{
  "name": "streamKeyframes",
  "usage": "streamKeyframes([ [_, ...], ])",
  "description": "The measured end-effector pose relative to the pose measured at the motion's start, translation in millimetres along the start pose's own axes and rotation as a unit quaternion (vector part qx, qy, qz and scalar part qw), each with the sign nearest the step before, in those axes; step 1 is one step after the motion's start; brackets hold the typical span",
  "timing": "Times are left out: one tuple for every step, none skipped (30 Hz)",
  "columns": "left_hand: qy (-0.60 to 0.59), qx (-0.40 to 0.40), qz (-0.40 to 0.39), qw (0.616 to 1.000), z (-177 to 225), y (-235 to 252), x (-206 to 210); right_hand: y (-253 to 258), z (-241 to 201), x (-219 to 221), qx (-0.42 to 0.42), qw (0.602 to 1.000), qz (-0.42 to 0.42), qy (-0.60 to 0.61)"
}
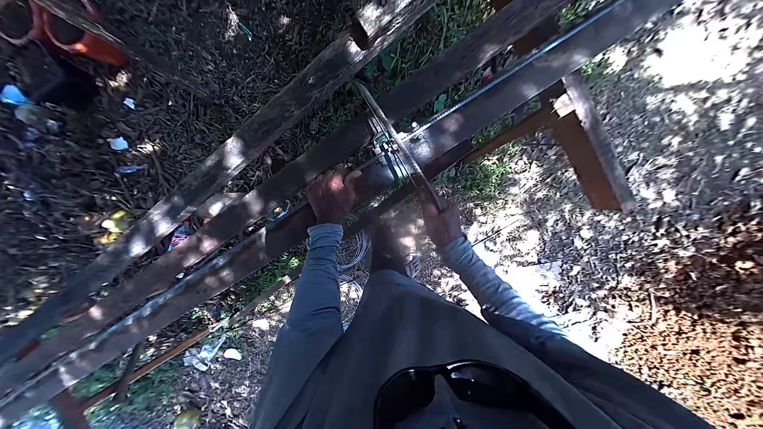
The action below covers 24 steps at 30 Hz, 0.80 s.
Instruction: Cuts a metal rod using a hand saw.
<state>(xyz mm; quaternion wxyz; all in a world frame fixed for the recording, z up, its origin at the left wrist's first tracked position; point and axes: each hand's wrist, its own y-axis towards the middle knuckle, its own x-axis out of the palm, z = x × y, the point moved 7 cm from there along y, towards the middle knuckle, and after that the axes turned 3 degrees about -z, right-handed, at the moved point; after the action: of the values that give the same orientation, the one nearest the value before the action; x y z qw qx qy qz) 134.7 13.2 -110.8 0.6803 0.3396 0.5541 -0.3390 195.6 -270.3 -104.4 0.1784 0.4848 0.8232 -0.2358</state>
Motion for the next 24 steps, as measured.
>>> streamKeyframes([
  [-0.004, 0.002, 0.003, 1.0, 0, 0, 1, -23, 16, -7, 0.006, 1.0, 0.003, 0.003],
  [-0.004, 0.004, 0.005, 1.0, 0, 0, 1, -45, 30, -14, 0.003, 1.0, 0.007, 0.011],
  [-0.006, 0.003, 0.002, 1.0, 0, -1, 1, -63, 36, -22, -0.005, 1.0, 0.011, 0.021],
  [-0.009, -0.003, -0.008, 1.0, 0, -1, 1, -74, 34, -27, -0.012, 0.999, 0.017, 0.026],
  [-0.009, -0.004, -0.011, 1.0, 0, 0, 1, -76, 25, -30, -0.012, 0.999, 0.018, 0.023],
  [-0.007, -0.004, -0.012, 1.0, 0, 1, 2, -67, 13, -29, 0.0, 1.0, 0.016, 0.011],
  [-0.006, -0.006, -0.016, 1.0, -1, 2, 3, -48, -1, -24, 0.014, 1.0, 0.011, -0.007],
  [-0.006, -0.007, -0.02, 1.0, -1, 3, 4, -22, -13, -15, 0.032, 0.999, 0.001, -0.018],
  [-0.005, -0.008, -0.023, 1.0, -2, 4, 6, 8, -22, -2, 0.046, 0.999, -0.008, -0.021],
  [-0.003, -0.01, -0.029, 1.0, -2, 3, 7, 37, -28, 12, 0.039, 0.999, -0.005, -0.013],
  [-0.002, -0.011, -0.035, 0.999, -3, 1, 7, 59, -34, 22, 0.015, 1.0, 0.009, 0.0],
  [0.0, -0.01, -0.035, 0.999, -3, 2, 5, 74, -40, 28, -0.017, 1.0, 0.025, 0.01],
  [0.0, -0.009, -0.034, 0.999, -2, 3, 3, 79, -42, 28, -0.035, 0.999, 0.03, 0.017],
  [0.0, -0.009, -0.033, 0.999, -1, 3, 3, 74, -41, 25, -0.036, 0.999, 0.028, 0.018],
  [0.001, -0.01, -0.033, 0.999, 0, 2, 3, 60, -36, 21, -0.025, 1.0, 0.015, 0.01],
  [0.005, -0.008, -0.03, 1.0, -1, 4, 3, 41, -28, 17, -0.019, 1.0, 0.002, 0.003],
  [0.005, -0.005, -0.029, 1.0, -2, 5, 3, 20, -14, 11, -0.008, 1.0, -0.001, 0.004],
  [0.001, -0.002, -0.028, 1.0, -2, 6, 4, -3, 3, 4, -0.004, 1.0, 0.001, 0.003],
  [-0.003, -0.002, -0.027, 1.0, -2, 5, 5, -26, 20, -5, 0.0, 1.0, 0.004, 0.007],
  [-0.006, -0.003, -0.028, 1.0, -2, 4, 5, -48, 30, -13, -0.001, 1.0, 0.007, 0.013],
  [-0.008, -0.004, -0.029, 1.0, -2, 3, 6, -64, 30, -21, -0.008, 1.0, 0.011, 0.02],
  [-0.01, -0.003, -0.027, 1.0, -3, 2, 6, -70, 23, -27, -0.01, 1.0, 0.014, 0.023],
  [-0.012, -0.001, -0.023, 1.0, -2, 4, 5, -65, 12, -28, -0.003, 1.0, 0.015, 0.019],
  [-0.012, 0.002, -0.02, 1.0, -2, 5, 6, -49, 0, -25, 0.01, 1.0, 0.011, 0.012],
])
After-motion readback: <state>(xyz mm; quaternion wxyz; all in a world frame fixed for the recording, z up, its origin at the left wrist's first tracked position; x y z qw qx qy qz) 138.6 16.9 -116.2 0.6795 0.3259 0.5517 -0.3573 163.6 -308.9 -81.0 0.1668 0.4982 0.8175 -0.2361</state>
